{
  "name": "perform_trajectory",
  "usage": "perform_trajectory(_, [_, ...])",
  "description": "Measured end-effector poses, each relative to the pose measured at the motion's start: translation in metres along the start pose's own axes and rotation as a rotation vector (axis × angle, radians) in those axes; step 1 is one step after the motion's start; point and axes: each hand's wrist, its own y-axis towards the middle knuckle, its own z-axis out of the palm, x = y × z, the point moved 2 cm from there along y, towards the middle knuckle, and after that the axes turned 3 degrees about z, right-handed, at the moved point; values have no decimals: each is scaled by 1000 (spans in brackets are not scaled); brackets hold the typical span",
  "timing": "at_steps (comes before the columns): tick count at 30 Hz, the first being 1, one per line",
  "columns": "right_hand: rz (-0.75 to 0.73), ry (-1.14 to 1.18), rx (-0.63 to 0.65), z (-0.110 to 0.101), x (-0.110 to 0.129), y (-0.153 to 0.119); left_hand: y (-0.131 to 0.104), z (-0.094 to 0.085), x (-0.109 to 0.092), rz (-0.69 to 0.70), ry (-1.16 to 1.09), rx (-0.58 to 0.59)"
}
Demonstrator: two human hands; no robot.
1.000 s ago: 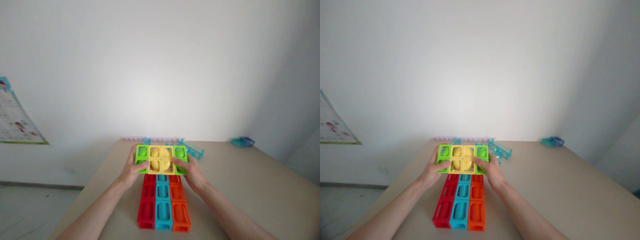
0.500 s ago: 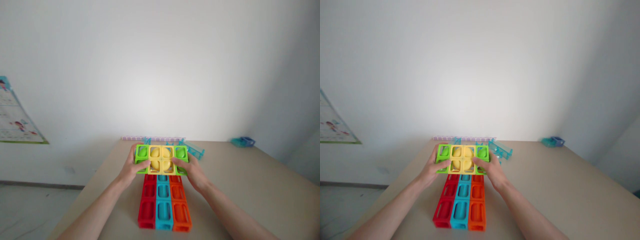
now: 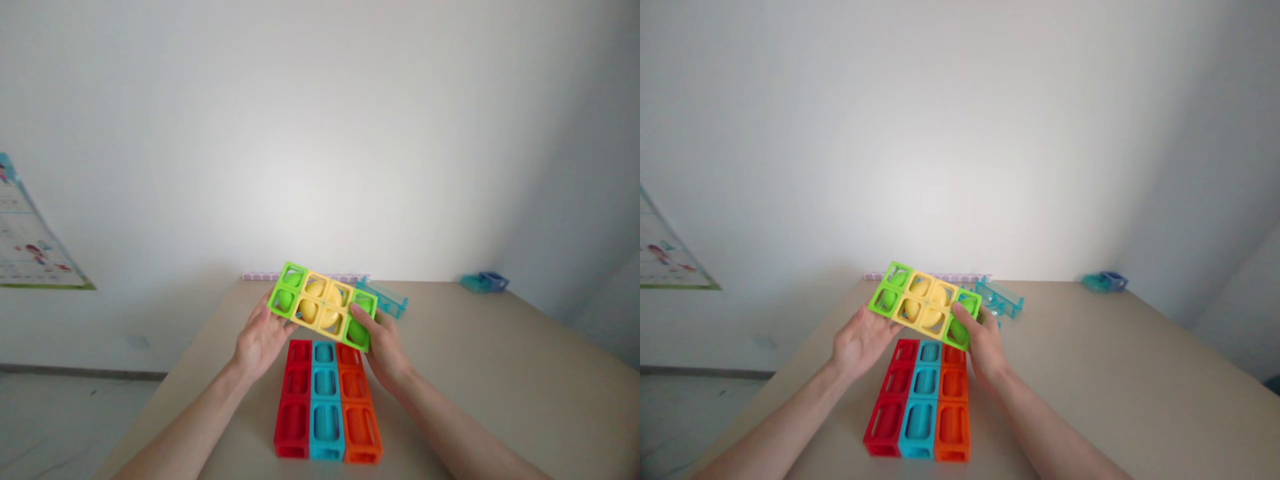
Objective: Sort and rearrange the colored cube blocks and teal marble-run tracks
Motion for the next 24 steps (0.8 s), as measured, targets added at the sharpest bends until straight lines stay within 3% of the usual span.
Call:
perform_trajectory(2, [25, 17, 10, 4, -4, -3, -1, 2, 5, 47, 48, -14])
perform_trajectory(6, [50, -25, 85, 10, -7, -9, -2, 6, 14, 115, 64, -170])
perform_trajectory(11, [9, -151, 221, 14, 3, -16, 1, 6, 17, -52, -59, -281])
perform_trajectory(15, [47, -362, 260, 12, 14, -20, 2, 2, 14, -113, 7, -358])
perform_trajectory(20, [149, -479, 408, 16, 14, -26, -3, 10, 11, -152, 95, -292])
perform_trajectory(24, [20, -565, 280, 20, 10, -30, -15, 27, 16, -110, 117, -176])
